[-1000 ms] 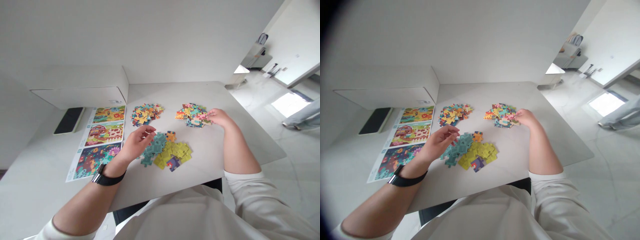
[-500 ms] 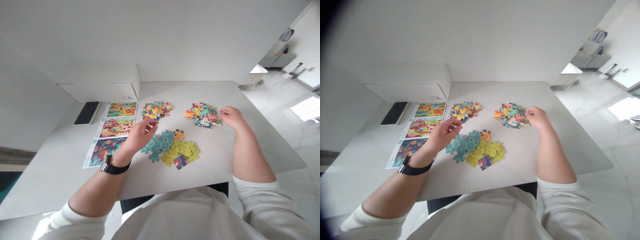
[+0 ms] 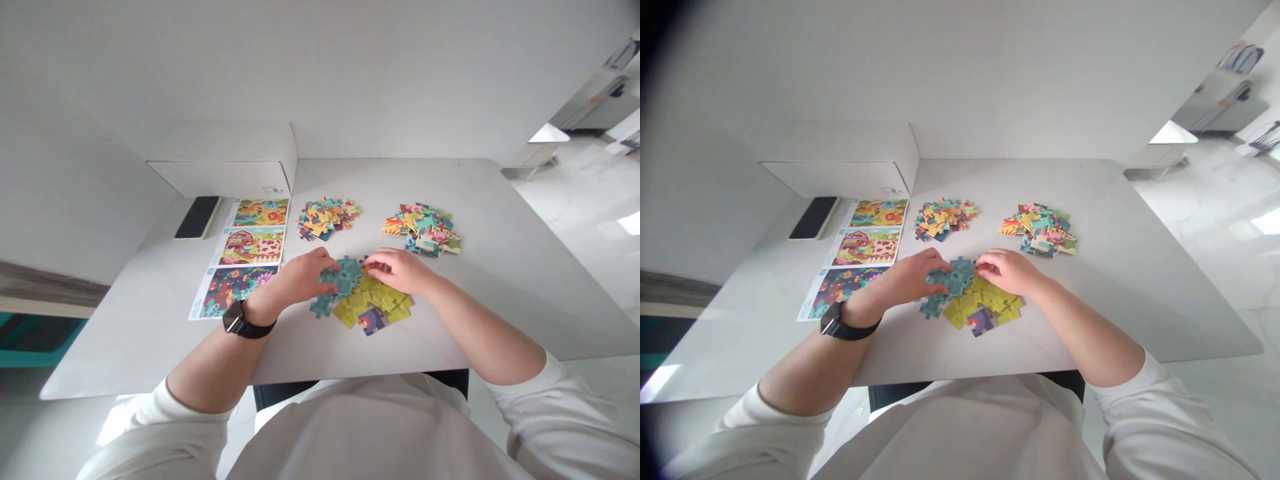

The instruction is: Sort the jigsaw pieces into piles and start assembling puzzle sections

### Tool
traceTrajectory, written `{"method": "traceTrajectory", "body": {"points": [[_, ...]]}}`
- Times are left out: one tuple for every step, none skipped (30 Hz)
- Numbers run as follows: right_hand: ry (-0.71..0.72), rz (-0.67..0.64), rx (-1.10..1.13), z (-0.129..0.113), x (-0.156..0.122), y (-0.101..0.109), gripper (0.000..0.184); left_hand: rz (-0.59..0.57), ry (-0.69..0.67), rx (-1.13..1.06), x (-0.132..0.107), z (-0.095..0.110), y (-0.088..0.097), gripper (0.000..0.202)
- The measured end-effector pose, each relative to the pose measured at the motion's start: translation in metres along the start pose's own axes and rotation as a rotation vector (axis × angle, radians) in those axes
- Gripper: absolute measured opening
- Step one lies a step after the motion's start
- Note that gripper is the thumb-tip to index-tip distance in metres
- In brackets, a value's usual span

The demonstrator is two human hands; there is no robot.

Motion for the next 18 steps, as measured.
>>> {"method": "traceTrajectory", "body": {"points": [[0.012,-0.007,0.004,-0.001,0.0,-0.003,0.014,0.011,-0.004,-0.018,0.001,0.001,0.001,0.032],[0.02,-0.011,0.009,-0.002,0.0,-0.004,0.014,0.022,-0.009,-0.044,0.001,0.003,0.002,0.029],[0.02,-0.016,0.02,-0.001,0.0,-0.004,0.014,0.032,-0.012,-0.081,0.002,0.004,0.003,0.025],[0.011,-0.021,0.036,0.0,-0.001,-0.003,0.015,0.036,-0.012,-0.131,0.002,0.006,0.005,0.02],[-0.011,-0.031,0.061,0.002,-0.001,-0.002,0.016,0.036,-0.007,-0.192,0.003,0.007,0.007,0.016],[-0.043,-0.044,0.094,0.003,-0.002,-0.002,0.019,0.035,-0.001,-0.262,0.003,0.01,0.009,0.013],[-0.08,-0.064,0.138,0.005,-0.003,-0.002,0.022,0.042,0.001,-0.337,0.002,0.013,0.011,0.012],[-0.118,-0.09,0.195,0.006,-0.005,-0.003,0.027,0.067,-0.005,-0.406,0.002,0.017,0.015,0.012],[-0.153,-0.116,0.266,0.006,-0.006,-0.004,0.033,0.114,-0.022,-0.454,0.001,0.022,0.019,0.012],[-0.184,-0.144,0.344,0.005,-0.007,-0.006,0.039,0.177,-0.049,-0.476,0.0,0.026,0.023,0.012],[-0.208,-0.166,0.429,0.003,-0.008,-0.007,0.045,0.248,-0.082,-0.47,-0.002,0.03,0.027,0.011],[-0.226,-0.183,0.516,0.001,-0.009,-0.008,0.049,0.317,-0.116,-0.441,-0.004,0.034,0.031,0.01],[-0.237,-0.199,0.598,-0.002,-0.01,-0.009,0.052,0.372,-0.146,-0.397,-0.006,0.037,0.032,0.011],[-0.244,-0.211,0.67,-0.006,-0.011,-0.01,0.053,0.408,-0.174,-0.35,-0.007,0.039,0.032,0.012],[-0.248,-0.223,0.73,-0.009,-0.011,-0.011,0.052,0.427,-0.2,-0.309,-0.008,0.041,0.03,0.014],[-0.251,-0.23,0.778,-0.012,-0.012,-0.012,0.049,0.431,-0.225,-0.277,-0.008,0.042,0.028,0.015],[-0.256,-0.23,0.812,-0.013,-0.012,-0.013,0.046,0.426,-0.247,-0.252,-0.008,0.043,0.025,0.015],[-0.266,-0.222,0.833,-0.014,-0.012,-0.014,0.042,0.419,-0.264,-0.233,-0.008,0.043,0.023,0.015]]}}
Point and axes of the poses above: each hand's wrist, its own x-axis towards the middle knuckle, its own y-axis out of the back of the hand, z = x × y, the point moved 6 cm from there along x, towards the middle knuckle, and after that the axes turned 3 degrees about z, right-handed, at the moved point
